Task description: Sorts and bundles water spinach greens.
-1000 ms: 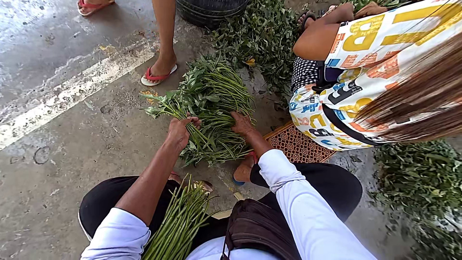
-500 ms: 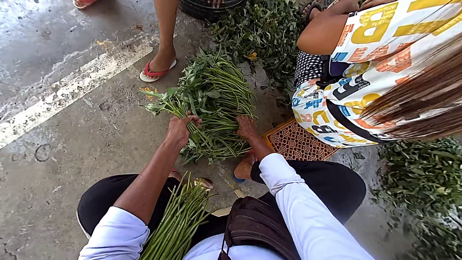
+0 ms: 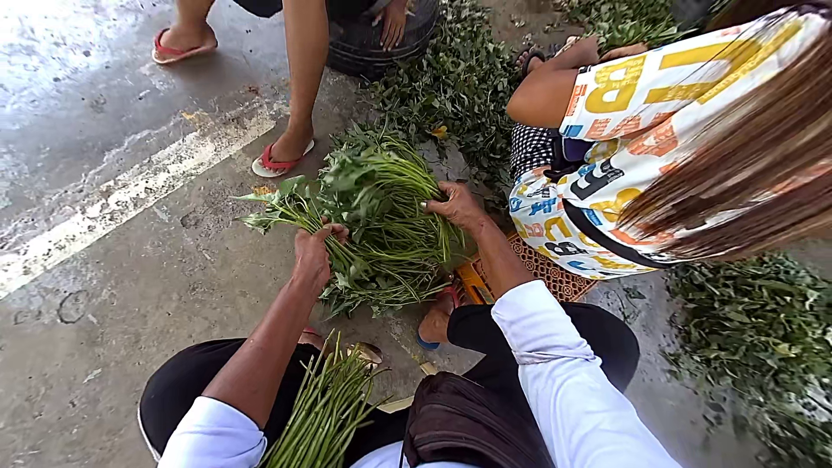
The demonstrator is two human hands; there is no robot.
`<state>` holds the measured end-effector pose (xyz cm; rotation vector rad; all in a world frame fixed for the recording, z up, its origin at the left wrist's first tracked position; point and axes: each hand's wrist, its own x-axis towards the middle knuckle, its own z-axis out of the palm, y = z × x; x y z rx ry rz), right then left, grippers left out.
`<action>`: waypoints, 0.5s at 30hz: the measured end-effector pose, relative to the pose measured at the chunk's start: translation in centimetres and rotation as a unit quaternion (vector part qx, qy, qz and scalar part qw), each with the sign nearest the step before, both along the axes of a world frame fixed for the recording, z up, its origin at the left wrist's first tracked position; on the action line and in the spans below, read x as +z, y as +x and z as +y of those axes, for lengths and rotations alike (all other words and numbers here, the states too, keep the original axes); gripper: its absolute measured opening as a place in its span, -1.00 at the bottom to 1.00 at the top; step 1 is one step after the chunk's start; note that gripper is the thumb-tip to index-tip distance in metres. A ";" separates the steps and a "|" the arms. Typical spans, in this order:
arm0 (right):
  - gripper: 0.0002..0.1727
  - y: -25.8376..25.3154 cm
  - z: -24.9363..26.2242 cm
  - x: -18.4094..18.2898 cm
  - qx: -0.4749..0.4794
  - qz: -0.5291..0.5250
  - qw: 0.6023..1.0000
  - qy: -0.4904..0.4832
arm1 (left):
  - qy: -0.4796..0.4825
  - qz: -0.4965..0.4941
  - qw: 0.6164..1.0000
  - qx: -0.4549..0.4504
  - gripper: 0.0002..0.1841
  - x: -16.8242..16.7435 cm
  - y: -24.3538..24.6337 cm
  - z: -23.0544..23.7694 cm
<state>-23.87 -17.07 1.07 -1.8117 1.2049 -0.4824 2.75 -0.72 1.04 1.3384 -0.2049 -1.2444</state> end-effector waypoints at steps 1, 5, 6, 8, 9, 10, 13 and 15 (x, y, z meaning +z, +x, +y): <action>-0.63 0.2 0.4 0.9 -0.042 -0.026 0.999 0.007 | -0.008 -0.012 1.000 -0.005 -0.68 0.2 0.0 0.1; -0.56 1.1 1.9 0.2 -0.158 -0.033 0.987 0.001 | -0.022 0.005 0.999 -0.027 -0.69 -0.2 -0.7 0.3; -0.54 1.5 2.8 -0.7 -0.175 -0.052 0.983 0.025 | -0.018 0.017 0.999 -0.035 -0.72 -0.4 -1.0 0.4; -0.54 2.7 5.3 -1.7 -0.197 -0.111 0.970 0.085 | -0.007 0.028 0.998 -0.054 -0.76 -0.7 -1.8 0.6; -0.55 3.3 6.9 -2.0 -0.202 -0.132 0.964 0.111 | -0.003 0.033 0.997 -0.065 -0.77 -0.8 -2.0 0.8; -0.54 3.9 8.6 -2.1 -0.205 -0.143 0.959 0.133 | 0.002 0.037 0.996 -0.076 -0.77 -0.9 -2.3 1.0; -0.47 5.1 12.0 -3.2 -0.212 -0.197 0.942 0.172 | 0.011 0.061 0.993 -0.102 -0.76 -1.2 -2.7 1.2; -0.46 6.1 13.3 -3.4 -0.203 -0.218 0.941 0.162 | 0.018 0.072 0.989 -0.126 -0.74 -1.2 -2.9 1.3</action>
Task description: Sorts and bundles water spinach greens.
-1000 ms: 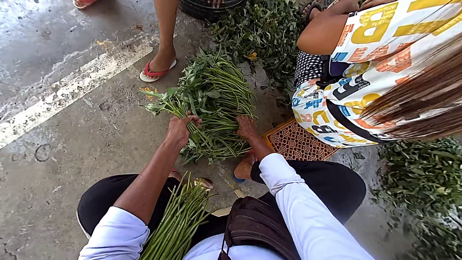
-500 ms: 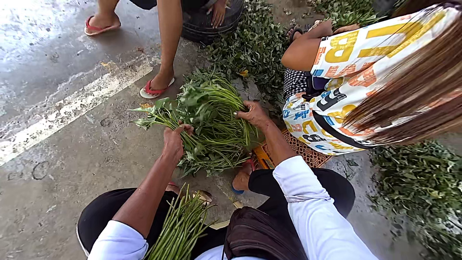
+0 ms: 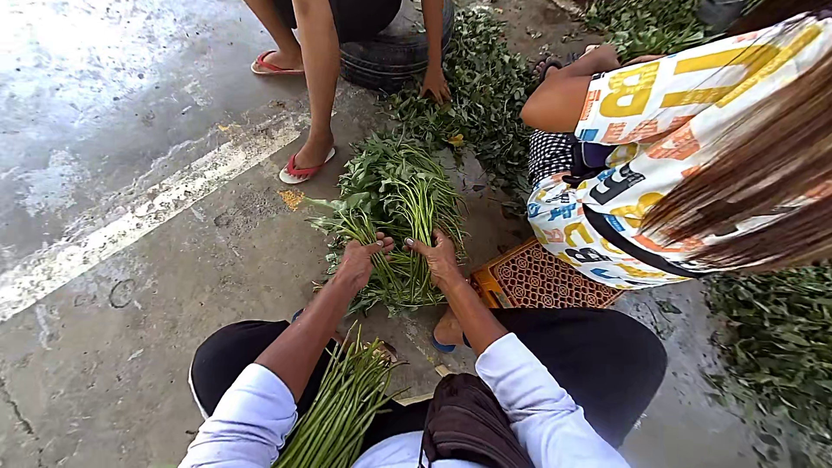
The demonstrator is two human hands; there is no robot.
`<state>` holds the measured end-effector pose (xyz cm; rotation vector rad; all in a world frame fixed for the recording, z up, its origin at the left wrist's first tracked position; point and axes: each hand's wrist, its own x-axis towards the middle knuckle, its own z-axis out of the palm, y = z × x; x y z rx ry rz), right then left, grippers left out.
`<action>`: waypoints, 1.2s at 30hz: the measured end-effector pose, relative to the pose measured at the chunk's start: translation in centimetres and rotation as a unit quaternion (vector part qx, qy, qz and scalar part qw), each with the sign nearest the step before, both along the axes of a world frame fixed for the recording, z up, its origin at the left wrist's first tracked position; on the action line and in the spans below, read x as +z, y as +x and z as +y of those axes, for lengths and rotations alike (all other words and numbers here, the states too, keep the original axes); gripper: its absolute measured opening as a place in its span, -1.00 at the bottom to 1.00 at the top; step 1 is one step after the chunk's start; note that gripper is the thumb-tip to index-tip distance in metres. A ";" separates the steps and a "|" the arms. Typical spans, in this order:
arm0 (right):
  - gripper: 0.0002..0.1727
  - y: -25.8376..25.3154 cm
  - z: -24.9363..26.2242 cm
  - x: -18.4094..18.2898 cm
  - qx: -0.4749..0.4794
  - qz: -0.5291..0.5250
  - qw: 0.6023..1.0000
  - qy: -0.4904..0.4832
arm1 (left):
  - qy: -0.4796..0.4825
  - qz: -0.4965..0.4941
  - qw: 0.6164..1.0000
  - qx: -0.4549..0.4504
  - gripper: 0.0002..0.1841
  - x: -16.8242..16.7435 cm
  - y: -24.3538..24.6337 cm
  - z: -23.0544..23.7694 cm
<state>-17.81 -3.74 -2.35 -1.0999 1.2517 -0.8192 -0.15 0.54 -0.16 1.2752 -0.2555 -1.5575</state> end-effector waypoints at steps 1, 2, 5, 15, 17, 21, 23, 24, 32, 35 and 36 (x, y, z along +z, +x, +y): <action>-0.46 0.3 0.5 0.0 0.013 -0.002 1.000 -0.017 | -0.003 0.001 1.000 -0.015 -0.73 -0.1 -0.1 0.1; -0.46 0.6 1.0 0.0 0.028 0.001 0.999 -0.034 | -0.008 -0.001 1.000 -0.029 -0.71 -0.1 -0.3 0.2; -0.46 1.2 2.1 -0.3 0.072 -0.001 0.995 -0.068 | -0.016 -0.027 0.998 -0.051 -0.66 0.4 -0.8 0.7; -0.60 1.3 2.4 -1.2 0.042 0.016 0.997 -0.071 | 0.002 -0.132 0.991 -0.021 -0.58 -0.1 -0.8 0.8; -0.62 1.1 2.1 -1.1 0.012 0.017 0.998 -0.062 | 0.022 -0.122 0.992 0.009 -0.59 -0.3 -0.3 0.7; -0.61 0.6 1.5 -1.4 -0.035 0.015 0.997 -0.064 | 0.080 -0.074 0.989 0.102 -0.58 -0.1 0.5 0.1; -0.57 0.4 1.5 -1.8 -0.027 0.051 0.995 -0.078 | 0.060 -0.049 0.992 0.102 -0.59 -0.1 0.6 0.0; -0.53 0.4 1.7 -2.0 -0.012 0.077 0.993 -0.086 | 0.037 -0.037 0.995 0.081 -0.62 0.1 0.5 0.0; -0.52 1.6 3.8 -2.6 0.151 0.014 0.978 -0.147 | -0.028 0.019 0.999 -0.042 -0.56 0.4 1.0 0.6; -0.40 1.0 3.7 -2.4 0.210 0.021 0.967 -0.145 | -0.016 0.026 0.999 -0.043 -0.53 0.5 1.1 0.8; -0.33 0.8 3.6 -2.3 0.227 0.025 0.963 -0.144 | -0.010 0.021 0.999 -0.035 -0.52 0.6 1.0 0.7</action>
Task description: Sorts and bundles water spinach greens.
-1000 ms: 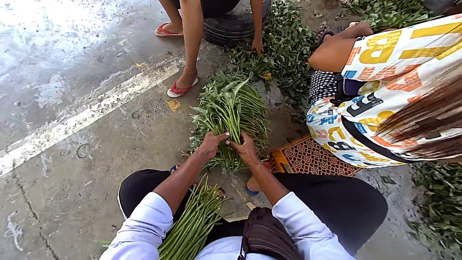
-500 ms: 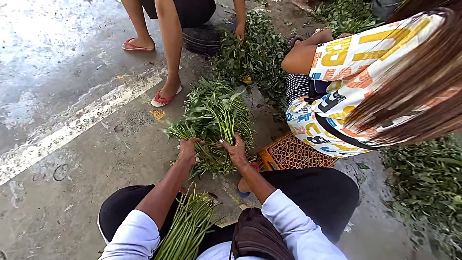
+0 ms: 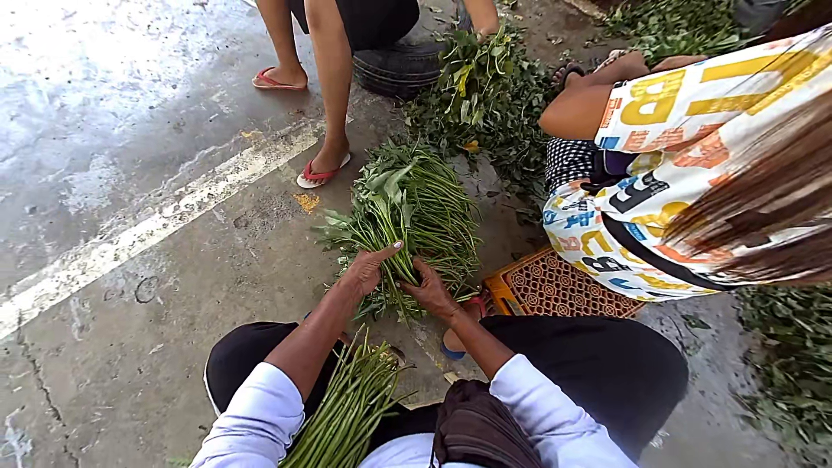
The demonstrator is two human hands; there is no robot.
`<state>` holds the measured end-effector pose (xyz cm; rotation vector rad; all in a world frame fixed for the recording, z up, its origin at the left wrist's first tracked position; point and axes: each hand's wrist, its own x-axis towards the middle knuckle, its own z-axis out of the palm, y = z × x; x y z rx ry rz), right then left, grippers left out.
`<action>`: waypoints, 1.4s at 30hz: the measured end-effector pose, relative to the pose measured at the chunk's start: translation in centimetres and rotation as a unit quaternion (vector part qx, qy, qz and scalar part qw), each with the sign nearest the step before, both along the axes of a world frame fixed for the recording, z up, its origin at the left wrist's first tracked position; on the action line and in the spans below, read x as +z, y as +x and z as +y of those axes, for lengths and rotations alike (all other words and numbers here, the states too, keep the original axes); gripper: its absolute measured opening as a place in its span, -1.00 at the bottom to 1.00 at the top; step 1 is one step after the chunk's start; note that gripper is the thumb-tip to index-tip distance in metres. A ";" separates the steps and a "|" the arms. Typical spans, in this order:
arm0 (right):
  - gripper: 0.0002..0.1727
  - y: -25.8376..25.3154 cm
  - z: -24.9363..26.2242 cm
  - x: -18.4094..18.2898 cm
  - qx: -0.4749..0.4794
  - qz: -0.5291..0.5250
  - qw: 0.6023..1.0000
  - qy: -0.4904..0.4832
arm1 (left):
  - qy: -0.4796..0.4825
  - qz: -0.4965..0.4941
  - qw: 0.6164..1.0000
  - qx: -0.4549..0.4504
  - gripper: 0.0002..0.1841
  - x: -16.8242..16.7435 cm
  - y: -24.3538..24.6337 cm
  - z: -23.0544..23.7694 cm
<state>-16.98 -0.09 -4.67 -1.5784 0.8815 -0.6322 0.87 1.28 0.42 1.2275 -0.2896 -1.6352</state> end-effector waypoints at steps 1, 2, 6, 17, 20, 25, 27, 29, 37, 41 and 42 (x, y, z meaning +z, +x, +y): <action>-0.28 -0.2 -0.1 0.2 0.017 0.005 1.000 0.007 | 0.009 -0.008 1.000 0.013 -0.52 0.1 -0.2 0.0; -0.25 -0.4 -0.3 0.3 0.032 0.012 0.999 0.018 | 0.019 -0.021 0.999 0.031 -0.52 0.3 -0.3 -0.1; -0.49 -0.7 -0.9 0.8 0.001 0.041 0.998 0.052 | 0.018 -0.063 0.996 0.065 -0.39 -0.2 0.0 -0.5; -0.82 -0.2 -1.0 1.0 -0.197 -0.056 0.975 0.081 | 0.017 -0.107 0.993 0.052 -0.41 -0.1 -0.4 -0.3; -0.76 -0.1 -1.2 1.2 -0.224 -0.018 0.974 0.020 | 0.005 -0.131 0.991 0.034 -0.39 -0.1 -0.8 0.0; -0.63 0.8 -1.4 2.2 -0.126 0.077 0.989 -0.014 | 0.003 -0.126 0.992 0.003 -0.50 -0.8 -2.2 0.5; -0.58 0.8 -1.6 2.1 -0.120 0.085 0.989 0.014 | 0.006 -0.119 0.993 0.004 -0.46 -0.9 -2.3 0.7; -0.60 0.4 -1.9 1.8 -0.128 0.052 0.989 0.048 | 0.006 -0.123 0.992 -0.001 -0.43 -1.1 -2.2 0.8; -0.77 0.3 -1.0 2.3 -0.157 0.020 0.984 0.077 | 0.003 -0.164 0.985 -0.054 -0.37 -1.1 -2.0 0.8; -0.64 0.5 -0.8 3.0 -0.125 0.126 0.984 0.000 | 0.001 -0.201 0.978 -0.055 -0.33 -1.0 -2.0 1.1; -0.65 0.5 -0.7 3.0 -0.124 0.124 0.984 0.004 | 0.001 -0.206 0.977 -0.052 -0.36 -0.9 -1.9 1.1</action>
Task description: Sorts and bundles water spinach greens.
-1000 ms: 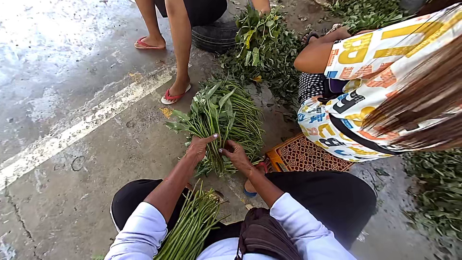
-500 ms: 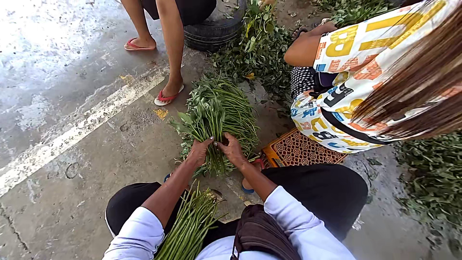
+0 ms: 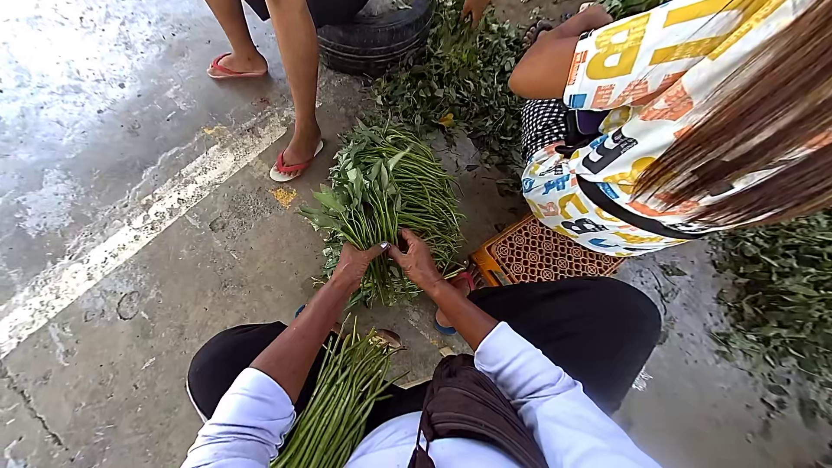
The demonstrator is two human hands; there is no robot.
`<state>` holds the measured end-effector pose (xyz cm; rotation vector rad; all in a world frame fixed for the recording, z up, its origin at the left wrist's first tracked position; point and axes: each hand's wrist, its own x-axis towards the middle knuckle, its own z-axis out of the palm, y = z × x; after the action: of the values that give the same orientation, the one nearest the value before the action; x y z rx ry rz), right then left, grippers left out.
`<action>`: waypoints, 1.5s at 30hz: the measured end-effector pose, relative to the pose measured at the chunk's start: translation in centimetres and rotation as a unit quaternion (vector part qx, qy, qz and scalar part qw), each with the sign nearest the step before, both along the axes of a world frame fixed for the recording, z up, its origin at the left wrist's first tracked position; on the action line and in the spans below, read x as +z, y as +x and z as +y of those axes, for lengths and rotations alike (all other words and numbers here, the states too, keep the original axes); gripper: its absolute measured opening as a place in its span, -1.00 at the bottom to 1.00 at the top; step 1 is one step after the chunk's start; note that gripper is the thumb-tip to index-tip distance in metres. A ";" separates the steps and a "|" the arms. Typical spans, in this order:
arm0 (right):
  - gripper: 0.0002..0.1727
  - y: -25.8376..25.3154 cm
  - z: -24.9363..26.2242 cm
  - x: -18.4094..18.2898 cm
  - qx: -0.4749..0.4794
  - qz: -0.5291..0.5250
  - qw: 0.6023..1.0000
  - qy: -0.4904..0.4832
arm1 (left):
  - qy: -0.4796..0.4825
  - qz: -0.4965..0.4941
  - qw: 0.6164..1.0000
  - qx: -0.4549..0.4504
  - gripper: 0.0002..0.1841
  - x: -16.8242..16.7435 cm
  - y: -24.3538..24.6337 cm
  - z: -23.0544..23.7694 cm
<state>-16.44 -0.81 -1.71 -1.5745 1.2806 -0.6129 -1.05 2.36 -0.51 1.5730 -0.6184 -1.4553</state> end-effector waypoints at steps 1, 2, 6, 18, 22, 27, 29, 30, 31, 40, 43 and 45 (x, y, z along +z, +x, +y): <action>-0.67 0.0 0.0 -0.1 -0.001 -0.003 1.000 0.002 | 0.001 -0.004 1.000 0.002 -0.39 0.0 0.0 0.0; -0.67 -0.1 -0.1 -0.1 0.002 -0.004 1.000 0.006 | 0.005 -0.007 1.000 0.004 -0.40 0.0 0.1 -0.1; -0.69 -0.4 -0.2 0.4 -0.006 -0.003 1.000 0.005 | 0.020 -0.014 1.000 0.003 -0.48 -0.1 0.5 -0.3; -0.63 -1.4 -0.5 -1.1 -0.114 -0.065 0.991 0.013 | 0.029 0.150 0.972 0.181 -0.48 -0.9 1.1 -1.3; -0.64 0.2 1.0 -2.6 0.033 -0.017 0.998 -0.055 | -0.007 0.169 0.980 0.108 -0.44 -0.6 0.3 -0.4; -0.66 -0.1 1.0 -2.9 0.101 -0.010 0.991 -0.085 | -0.017 0.133 0.988 0.076 -0.39 -0.3 0.2 -0.2; -0.65 -0.1 0.9 -2.3 0.127 0.021 0.988 -0.087 | -0.007 0.094 0.992 0.088 -0.40 -0.4 0.2 -0.2; -0.65 -0.1 0.8 -1.9 0.129 0.042 0.987 -0.086 | -0.001 0.083 0.992 0.096 -0.40 -0.4 0.3 -0.3; -0.62 -0.2 0.6 -1.5 0.118 0.060 0.987 -0.085 | 0.002 0.081 0.992 0.101 -0.40 -0.4 0.5 -0.3; -0.63 -1.3 -0.6 -0.7 -0.006 -0.009 0.996 -0.083 | -0.001 0.109 0.988 0.107 -0.67 0.1 0.8 -0.7; -0.67 0.2 -0.2 -2.1 0.115 0.033 0.989 -0.090 | -0.031 0.078 0.994 0.067 -0.43 -0.1 0.6 -0.5; -0.70 0.7 -0.1 -2.4 0.163 0.029 0.979 -0.115 | -0.023 0.062 0.994 0.083 -0.40 -0.1 0.6 -0.4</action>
<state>-15.74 -0.95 -4.09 -1.9561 0.9872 -0.5232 -0.43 1.92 -0.63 1.4495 -0.4352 -1.3927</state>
